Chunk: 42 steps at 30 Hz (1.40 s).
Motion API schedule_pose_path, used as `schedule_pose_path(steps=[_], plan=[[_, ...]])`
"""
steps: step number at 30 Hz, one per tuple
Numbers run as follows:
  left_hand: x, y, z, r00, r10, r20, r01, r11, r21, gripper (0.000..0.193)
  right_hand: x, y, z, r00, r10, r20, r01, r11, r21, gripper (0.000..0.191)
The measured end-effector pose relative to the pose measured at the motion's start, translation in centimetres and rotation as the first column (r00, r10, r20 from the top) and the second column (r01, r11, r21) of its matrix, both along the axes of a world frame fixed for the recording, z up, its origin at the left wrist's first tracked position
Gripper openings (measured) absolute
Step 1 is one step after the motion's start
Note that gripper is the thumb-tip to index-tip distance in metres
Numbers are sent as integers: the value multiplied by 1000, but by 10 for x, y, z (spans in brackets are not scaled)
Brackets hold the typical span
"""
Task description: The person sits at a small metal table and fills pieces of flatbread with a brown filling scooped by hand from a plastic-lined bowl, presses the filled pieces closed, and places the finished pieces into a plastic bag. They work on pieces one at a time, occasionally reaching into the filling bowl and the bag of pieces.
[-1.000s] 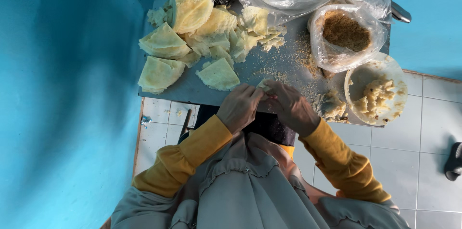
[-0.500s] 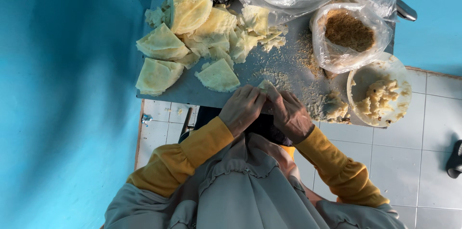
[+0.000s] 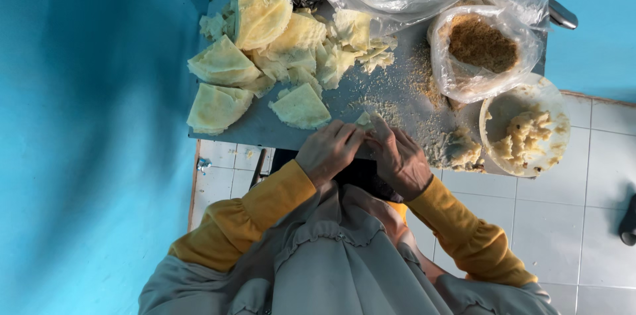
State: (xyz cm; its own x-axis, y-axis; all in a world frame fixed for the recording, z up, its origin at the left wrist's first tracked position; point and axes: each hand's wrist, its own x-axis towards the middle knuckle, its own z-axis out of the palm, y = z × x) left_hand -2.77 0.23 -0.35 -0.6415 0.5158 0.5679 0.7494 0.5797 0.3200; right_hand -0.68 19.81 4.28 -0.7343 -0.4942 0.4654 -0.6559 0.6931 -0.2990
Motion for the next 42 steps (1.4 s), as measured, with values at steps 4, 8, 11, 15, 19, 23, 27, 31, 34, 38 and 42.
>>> schedule_pose_path(steps=[4, 8, 11, 15, 19, 23, 27, 31, 34, 38, 42], plan=[[-7, 4, 3, 996, 16, 86, -14, 1000, -24, 17, -11, 4, -3, 997, 66, -38, -65, 998, 20, 68], [-24, 9, 6, 947, 50, 317, -39, 998, -42, 13, -33, 13, 0, 904, 73, 421, 25, 974, -223, 76], [-23, 10, 7, 951, 67, 302, -33, 993, -117, 11, -34, 14, 0, 860, 40, 510, 74, 977, -202, 78], [-1, 10, 6, 995, 44, 85, -29, 984, -176, 19, -21, 6, -6, 991, 100, -90, -105, 993, -62, 68], [0, 3, 6, 995, 37, -90, -53, 981, -189, 29, -16, 7, -7, 997, 16, 74, -17, 1000, 5, 54], [2, 3, 17, 992, 23, -124, -57, 958, -281, 36, -13, 7, -4, 998, 41, -44, -38, 997, 63, 51], [20, 5, 30, 979, 75, -189, -154, 879, -450, 45, 2, -1, -3, 994, -43, -105, 54, 992, 110, 54], [27, 13, 36, 988, 107, -110, -153, 751, -643, 41, 17, -8, -4, 991, -129, -37, 134, 972, 194, 63], [17, 21, 34, 984, 159, -77, -169, 729, -663, 45, 13, -10, -5, 984, -171, 49, 152, 950, 272, 68], [-13, 27, 29, 949, 301, -94, -301, 777, -553, 58, -21, -9, -2, 985, -164, 58, 140, 943, 302, 79], [-14, 15, 22, 911, 398, 111, -388, 916, -101, 79, -43, 9, 1, 993, -103, 49, 91, 976, 200, 78]])
